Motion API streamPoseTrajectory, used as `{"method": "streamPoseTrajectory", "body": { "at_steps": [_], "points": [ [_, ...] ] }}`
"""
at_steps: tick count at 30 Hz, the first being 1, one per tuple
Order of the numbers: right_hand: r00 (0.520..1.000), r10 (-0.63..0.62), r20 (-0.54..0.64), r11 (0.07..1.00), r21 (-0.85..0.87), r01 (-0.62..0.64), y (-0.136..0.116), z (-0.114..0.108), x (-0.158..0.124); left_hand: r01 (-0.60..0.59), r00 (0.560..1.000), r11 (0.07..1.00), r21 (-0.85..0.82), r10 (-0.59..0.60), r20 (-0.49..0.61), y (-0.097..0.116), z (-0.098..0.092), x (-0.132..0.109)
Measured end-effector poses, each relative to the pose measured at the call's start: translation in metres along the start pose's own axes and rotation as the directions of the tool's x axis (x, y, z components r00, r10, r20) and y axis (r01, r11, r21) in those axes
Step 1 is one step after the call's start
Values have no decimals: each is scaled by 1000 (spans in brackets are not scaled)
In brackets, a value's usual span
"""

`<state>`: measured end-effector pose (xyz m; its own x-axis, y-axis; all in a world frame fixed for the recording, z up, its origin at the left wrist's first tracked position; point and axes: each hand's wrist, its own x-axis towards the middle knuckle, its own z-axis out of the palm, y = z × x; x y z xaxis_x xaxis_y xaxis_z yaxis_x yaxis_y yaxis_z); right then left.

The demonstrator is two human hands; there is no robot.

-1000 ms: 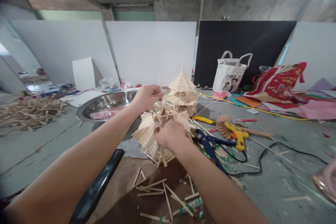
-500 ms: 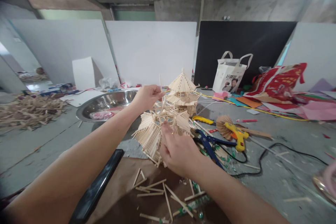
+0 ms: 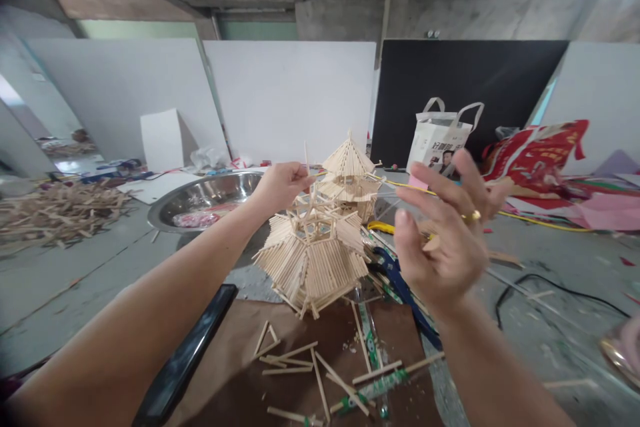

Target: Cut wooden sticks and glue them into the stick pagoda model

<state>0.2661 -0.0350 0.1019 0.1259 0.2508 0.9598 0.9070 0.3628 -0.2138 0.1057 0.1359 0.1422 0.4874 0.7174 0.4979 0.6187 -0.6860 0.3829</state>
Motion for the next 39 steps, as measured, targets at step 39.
{"method": "streamPoseTrajectory", "body": {
  "at_steps": [39],
  "points": [
    [435,548,715,372,258,-892,12,106,-25,-11,1000,999,38,11,5,0,0,1]
  ]
}}
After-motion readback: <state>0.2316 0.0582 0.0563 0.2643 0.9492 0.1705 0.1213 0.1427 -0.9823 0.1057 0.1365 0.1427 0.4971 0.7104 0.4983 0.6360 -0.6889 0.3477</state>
